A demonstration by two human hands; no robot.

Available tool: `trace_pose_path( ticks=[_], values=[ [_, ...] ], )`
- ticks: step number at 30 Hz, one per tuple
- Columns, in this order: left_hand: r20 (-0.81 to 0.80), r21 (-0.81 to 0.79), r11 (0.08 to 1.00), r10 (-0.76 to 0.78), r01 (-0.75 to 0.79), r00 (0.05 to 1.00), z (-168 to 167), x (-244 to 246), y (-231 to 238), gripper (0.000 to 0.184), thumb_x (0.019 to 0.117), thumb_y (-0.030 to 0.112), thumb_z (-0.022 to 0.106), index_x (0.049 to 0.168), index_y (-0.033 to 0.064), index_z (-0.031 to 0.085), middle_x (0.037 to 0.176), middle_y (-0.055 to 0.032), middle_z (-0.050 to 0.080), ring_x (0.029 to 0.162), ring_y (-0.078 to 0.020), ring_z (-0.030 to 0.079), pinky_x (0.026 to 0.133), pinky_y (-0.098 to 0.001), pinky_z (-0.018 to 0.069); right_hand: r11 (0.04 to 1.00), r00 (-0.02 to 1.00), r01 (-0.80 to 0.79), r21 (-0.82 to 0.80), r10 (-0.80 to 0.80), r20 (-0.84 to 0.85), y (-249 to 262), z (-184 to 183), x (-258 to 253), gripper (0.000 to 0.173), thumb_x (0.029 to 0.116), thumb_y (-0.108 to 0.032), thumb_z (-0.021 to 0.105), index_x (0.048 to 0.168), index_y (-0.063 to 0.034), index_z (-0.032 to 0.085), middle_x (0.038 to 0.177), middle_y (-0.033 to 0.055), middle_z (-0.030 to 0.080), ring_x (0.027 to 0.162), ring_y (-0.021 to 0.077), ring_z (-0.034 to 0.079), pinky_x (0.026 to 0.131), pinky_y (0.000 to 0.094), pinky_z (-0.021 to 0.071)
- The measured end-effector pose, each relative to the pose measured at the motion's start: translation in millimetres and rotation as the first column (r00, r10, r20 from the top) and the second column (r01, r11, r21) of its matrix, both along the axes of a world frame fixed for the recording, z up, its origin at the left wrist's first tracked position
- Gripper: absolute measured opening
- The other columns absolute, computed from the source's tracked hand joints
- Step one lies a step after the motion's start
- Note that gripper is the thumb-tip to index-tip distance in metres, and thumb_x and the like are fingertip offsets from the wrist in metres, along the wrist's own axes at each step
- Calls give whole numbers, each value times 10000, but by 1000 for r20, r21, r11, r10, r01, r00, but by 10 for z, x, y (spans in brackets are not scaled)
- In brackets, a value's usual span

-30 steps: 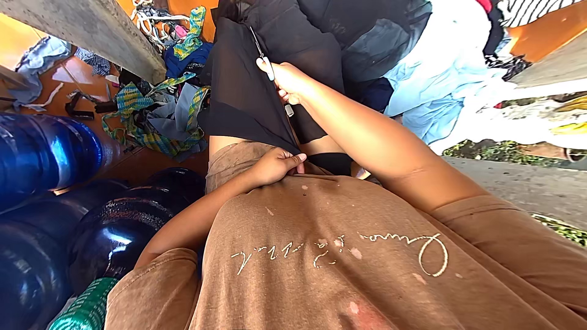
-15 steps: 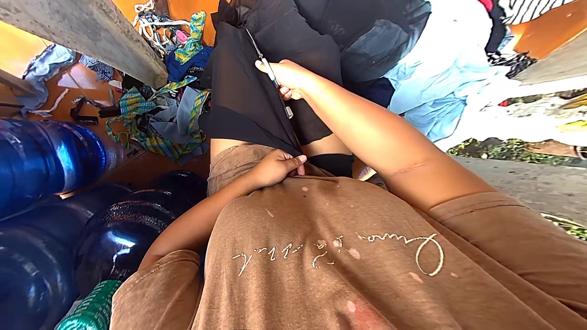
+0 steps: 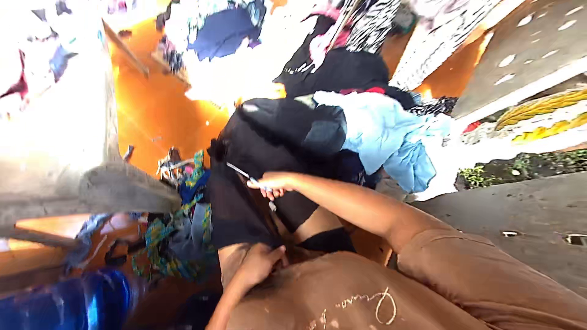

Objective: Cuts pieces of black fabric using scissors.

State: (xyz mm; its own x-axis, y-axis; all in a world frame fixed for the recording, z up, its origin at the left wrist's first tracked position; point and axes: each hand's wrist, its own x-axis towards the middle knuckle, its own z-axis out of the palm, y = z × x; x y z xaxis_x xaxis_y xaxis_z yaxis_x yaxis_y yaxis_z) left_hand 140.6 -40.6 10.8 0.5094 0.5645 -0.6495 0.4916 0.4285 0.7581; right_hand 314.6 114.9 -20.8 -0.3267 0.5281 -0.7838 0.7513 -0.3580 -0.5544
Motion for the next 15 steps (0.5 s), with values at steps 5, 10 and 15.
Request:
trace_pose_path(
  ticks=[5, 10, 15],
  values=[
    [-416, 377, 926, 184, -15, 891, 316, -560, 110, 380, 1032, 300, 586, 876, 1, 762, 938, -205, 723, 957, -395, 690, 908, -639, 508, 849, 993, 19, 528, 47, -110, -223, 144, 673, 482, 972, -323, 699, 1204, 89, 605, 1044, 256, 658, 955, 359, 640, 910, 534, 494],
    [-521, 578, 804, 499, -143, 692, 464, -840, 89, 306, 1027, 251, 611, 951, 13, 788, 1245, -298, 627, 1219, -496, 568, 993, -729, 394, 831, 940, 319, 457, -217, -262, -655, -264, 1461, 623, 909, -114, 749, 1440, 58, 473, 1430, 249, 544, 1272, 340, 579, 1034, 450, 500],
    [-433, 766, 631, 649, -125, 626, 323, -1004, 61, 258, 978, 163, 653, 923, -63, 765, 1470, -315, 514, 1406, -534, 425, 1058, -808, 247, 766, 815, 562, 314, -445, -371, -1180, -593, 1687, 262, 909, 84, 647, 1155, 108, 561, 1126, 173, 644, 972, 137, 631, 863, 287, 523]
  ],
)
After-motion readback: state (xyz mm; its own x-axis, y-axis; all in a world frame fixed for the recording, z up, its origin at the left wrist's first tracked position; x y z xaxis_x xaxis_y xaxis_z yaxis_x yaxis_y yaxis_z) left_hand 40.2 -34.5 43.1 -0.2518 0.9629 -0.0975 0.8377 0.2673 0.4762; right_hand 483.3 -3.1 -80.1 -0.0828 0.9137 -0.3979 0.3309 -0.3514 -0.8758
